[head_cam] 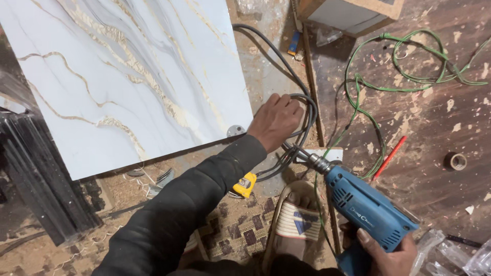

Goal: The person places a marble-patterned panel on the workbench and drills holes along its edge using a power drill. They then fit drawer slide rails onto the panel, reposition it, and measure and mark its edge with a ruler and pencil.

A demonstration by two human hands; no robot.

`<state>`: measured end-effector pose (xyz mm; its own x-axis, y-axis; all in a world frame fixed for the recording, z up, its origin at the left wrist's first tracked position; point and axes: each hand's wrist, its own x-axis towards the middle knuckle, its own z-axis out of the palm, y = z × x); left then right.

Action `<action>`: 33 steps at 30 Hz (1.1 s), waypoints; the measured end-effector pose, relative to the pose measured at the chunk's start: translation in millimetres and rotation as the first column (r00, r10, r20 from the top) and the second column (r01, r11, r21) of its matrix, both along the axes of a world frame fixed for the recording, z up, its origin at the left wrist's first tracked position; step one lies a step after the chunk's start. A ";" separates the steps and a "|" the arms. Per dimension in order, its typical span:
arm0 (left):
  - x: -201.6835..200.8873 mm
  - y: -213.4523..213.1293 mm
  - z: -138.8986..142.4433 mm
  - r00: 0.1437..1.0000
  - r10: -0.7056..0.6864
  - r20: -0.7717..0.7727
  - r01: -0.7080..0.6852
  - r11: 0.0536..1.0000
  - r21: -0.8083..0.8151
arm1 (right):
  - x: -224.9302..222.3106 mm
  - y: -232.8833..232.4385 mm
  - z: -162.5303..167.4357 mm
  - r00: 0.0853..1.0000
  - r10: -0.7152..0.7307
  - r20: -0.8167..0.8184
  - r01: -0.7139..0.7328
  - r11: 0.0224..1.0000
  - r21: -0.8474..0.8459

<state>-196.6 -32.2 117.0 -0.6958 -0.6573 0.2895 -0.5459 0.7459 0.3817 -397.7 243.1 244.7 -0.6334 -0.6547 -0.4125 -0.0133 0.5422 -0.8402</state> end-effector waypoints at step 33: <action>55.1 32.5 42.7 0.758 0.563 -0.329 -0.075 0.577 0.813 | -26.5 -8.0 -33.0 0.960 0.278 -0.039 -0.279 0.960 -0.017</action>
<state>-141.5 0.3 159.8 -0.2907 -0.9421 -0.1671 -0.2232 -0.1030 0.9693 -424.3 235.2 211.7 -0.4389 -0.8159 -0.3763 -0.1913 0.4941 -0.8481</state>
